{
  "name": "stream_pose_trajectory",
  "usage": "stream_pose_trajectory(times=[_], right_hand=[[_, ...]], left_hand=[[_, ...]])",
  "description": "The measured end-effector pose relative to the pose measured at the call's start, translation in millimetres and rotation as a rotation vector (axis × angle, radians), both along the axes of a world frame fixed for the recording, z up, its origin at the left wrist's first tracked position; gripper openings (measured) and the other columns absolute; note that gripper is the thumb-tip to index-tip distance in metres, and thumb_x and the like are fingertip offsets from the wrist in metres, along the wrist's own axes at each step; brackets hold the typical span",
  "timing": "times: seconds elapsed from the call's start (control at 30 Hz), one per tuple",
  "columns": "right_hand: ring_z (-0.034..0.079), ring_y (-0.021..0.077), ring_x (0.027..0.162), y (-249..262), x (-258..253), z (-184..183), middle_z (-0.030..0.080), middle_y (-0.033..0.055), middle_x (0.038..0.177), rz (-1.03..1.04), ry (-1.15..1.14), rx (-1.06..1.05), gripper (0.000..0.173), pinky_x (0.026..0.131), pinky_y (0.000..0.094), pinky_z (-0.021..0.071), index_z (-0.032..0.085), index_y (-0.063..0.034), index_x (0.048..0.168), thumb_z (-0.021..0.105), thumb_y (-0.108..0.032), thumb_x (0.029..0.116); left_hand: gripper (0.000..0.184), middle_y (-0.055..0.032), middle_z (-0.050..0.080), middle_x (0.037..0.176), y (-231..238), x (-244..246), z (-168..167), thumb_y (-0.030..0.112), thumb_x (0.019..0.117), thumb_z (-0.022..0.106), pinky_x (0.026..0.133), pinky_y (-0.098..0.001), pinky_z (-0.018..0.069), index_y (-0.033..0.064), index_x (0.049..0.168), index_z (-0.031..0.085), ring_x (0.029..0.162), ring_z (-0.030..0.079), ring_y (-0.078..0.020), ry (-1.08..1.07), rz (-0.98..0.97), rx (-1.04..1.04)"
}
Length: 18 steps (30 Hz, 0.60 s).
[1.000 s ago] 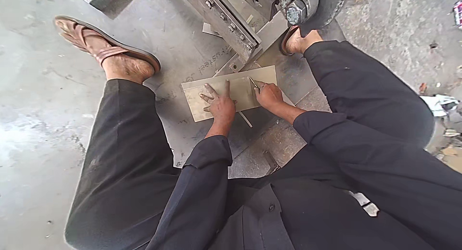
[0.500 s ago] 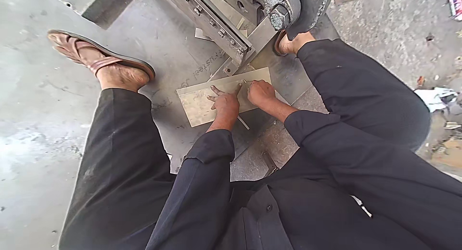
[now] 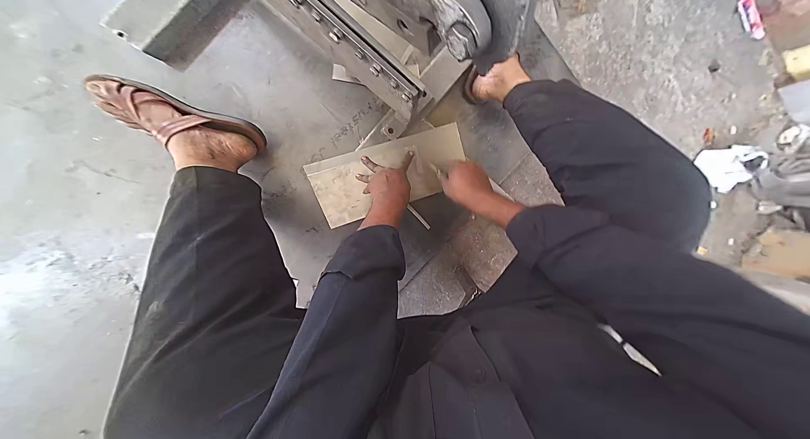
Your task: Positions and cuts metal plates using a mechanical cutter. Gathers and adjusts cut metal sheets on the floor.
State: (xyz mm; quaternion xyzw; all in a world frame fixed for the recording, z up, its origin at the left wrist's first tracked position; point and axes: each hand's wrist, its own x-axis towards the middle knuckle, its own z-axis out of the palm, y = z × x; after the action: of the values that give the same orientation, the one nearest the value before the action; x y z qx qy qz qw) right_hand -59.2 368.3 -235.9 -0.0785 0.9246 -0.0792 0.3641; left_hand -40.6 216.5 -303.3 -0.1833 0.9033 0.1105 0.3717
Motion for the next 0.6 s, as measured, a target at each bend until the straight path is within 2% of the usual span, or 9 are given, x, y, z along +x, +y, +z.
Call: stream_pose_trajectory(times=[0.03,0.1,0.13,0.17,0.2,0.27,0.33,0.6], right_hand=[[0.069,0.0371,0.108,-5,-13,1,0.072,0.0196,0.111,-0.028,0.027,-0.011,0.037,0.087,0.0588,0.0554,0.072,-0.0038,0.112,0.049,-0.033,0.1064],[0.068,0.0371,0.111,-19,-41,-6,0.071,0.0205,0.112,-0.049,0.065,-0.036,0.038,0.088,0.0582,0.0546,0.071,-0.0018,0.109,0.048,-0.032,0.1072],[0.069,0.0365,0.112,-22,-43,-16,0.072,0.0192,0.113,-0.051,0.072,-0.047,0.036,0.088,0.0582,0.0549,0.072,-0.0048,0.114,0.049,-0.031,0.1066],[0.069,0.0347,0.113,-23,-42,-26,0.073,0.016,0.117,-0.052,0.071,-0.052,0.036,0.09,0.0577,0.0556,0.072,-0.0122,0.126,0.049,-0.031,0.1059],[0.069,0.0335,0.114,-24,-41,-35,0.073,0.0138,0.119,-0.051,0.065,-0.053,0.037,0.091,0.0576,0.0559,0.07,-0.0175,0.132,0.049,-0.031,0.1055],[0.07,0.0327,0.113,-22,-36,-44,0.074,0.0121,0.12,-0.052,0.065,-0.07,0.037,0.091,0.0578,0.0561,0.068,-0.0212,0.136,0.049,-0.03,0.1052],[0.07,0.0328,0.113,-19,-33,-46,0.074,0.0119,0.12,-0.043,0.077,-0.09,0.037,0.092,0.0576,0.0557,0.067,-0.0216,0.137,0.047,-0.029,0.1065],[0.069,0.0343,0.113,-28,-31,-42,0.073,0.015,0.118,-0.009,0.078,-0.042,0.037,0.089,0.0571,0.056,0.067,-0.0138,0.134,0.044,-0.029,0.1079]], left_hand=[[0.085,-0.0489,0.019,0.155,3,5,1,0.006,0.1,0.054,0.077,-0.0791,0.049,0.0626,0.155,0.022,0.127,0.04,-0.0737,0.021,-0.018,0.009],[0.085,-0.0512,0.02,0.151,0,3,4,0.004,0.1013,0.053,0.071,-0.0765,0.049,0.0611,0.156,0.022,0.117,0.046,-0.0735,0.093,0.001,0.028],[0.086,-0.0512,0.019,0.152,0,6,4,0.003,0.1013,0.053,0.069,-0.075,0.0497,0.0614,0.156,0.021,0.115,0.047,-0.0727,0.096,0.007,0.024],[0.087,-0.0507,0.017,0.153,1,9,3,0.003,0.1011,0.053,0.068,-0.0733,0.0508,0.0616,0.156,0.02,0.115,0.048,-0.0717,0.085,0.008,0.015],[0.087,-0.0499,0.017,0.153,2,10,1,0.003,0.101,0.053,0.068,-0.0725,0.0512,0.0617,0.156,0.019,0.117,0.048,-0.071,0.079,0.013,0.008],[0.085,-0.0484,0.014,0.156,2,5,-1,0.006,0.1018,0.053,0.072,-0.0739,0.051,0.0626,0.156,0.019,0.122,0.044,-0.0712,0.047,0.011,-0.011],[0.084,-0.0468,0.015,0.158,1,-6,-1,0.009,0.1016,0.053,0.077,-0.0759,0.051,0.0642,0.155,0.019,0.128,0.041,-0.0717,-0.008,-0.025,-0.041],[0.083,-0.0483,0.022,0.154,-1,-7,1,0.008,0.1017,0.052,0.08,-0.0783,0.0489,0.0615,0.157,0.02,0.13,0.039,-0.0725,-0.005,-0.057,-0.038]])
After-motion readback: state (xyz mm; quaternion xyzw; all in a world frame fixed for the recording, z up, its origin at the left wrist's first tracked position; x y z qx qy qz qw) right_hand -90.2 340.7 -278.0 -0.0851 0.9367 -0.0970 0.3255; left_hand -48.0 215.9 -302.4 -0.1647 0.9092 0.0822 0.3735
